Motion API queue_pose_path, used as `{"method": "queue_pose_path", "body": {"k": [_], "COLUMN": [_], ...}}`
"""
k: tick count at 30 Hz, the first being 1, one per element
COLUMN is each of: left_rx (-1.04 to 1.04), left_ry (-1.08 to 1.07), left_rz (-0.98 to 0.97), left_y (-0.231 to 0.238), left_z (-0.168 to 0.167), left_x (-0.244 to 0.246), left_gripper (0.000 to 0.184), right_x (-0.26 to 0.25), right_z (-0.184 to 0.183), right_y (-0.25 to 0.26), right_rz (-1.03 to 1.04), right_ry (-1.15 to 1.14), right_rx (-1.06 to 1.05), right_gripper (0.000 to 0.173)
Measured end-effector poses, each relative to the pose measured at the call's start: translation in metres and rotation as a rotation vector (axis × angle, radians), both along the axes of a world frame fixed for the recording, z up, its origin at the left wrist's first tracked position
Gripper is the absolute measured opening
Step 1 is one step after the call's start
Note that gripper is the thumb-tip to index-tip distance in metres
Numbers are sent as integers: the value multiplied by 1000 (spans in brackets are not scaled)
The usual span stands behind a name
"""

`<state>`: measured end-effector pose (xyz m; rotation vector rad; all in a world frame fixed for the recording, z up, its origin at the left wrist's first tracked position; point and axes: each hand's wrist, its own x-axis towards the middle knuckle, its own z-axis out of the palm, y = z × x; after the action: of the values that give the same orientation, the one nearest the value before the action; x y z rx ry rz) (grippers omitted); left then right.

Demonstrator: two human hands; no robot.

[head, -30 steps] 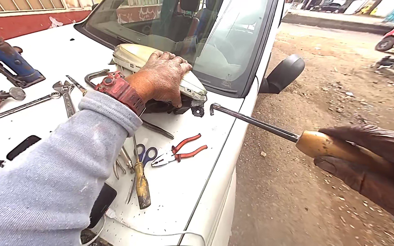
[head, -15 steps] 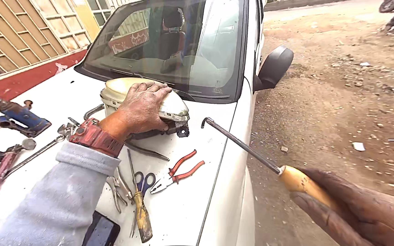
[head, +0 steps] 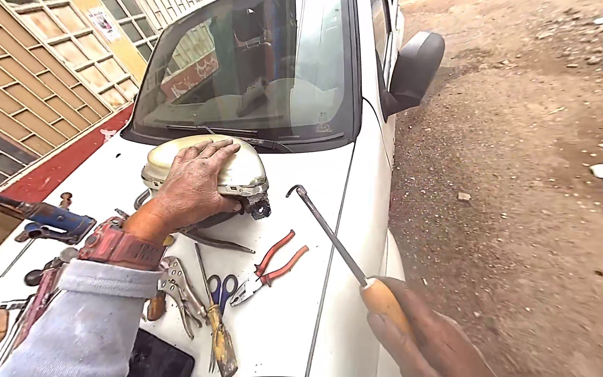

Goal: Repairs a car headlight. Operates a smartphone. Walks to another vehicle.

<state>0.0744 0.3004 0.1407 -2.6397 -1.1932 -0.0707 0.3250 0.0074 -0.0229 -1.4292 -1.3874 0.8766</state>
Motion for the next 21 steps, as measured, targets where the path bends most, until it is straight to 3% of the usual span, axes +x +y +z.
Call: {"method": "queue_pose_path", "body": {"k": [7,21], "left_rx": [-4,-21], "left_ry": [16,14], "left_rz": [9,21], "left_y": [0,4], "left_z": [1,1], "left_x": [0,-1], "left_gripper": [113,113], "right_x": [-12,-16], "right_z": [-11,-13], "right_y": [6,7], "right_rz": [66,40], "right_ry": [77,16], "right_rx": [7,37], "right_gripper": [42,44]}}
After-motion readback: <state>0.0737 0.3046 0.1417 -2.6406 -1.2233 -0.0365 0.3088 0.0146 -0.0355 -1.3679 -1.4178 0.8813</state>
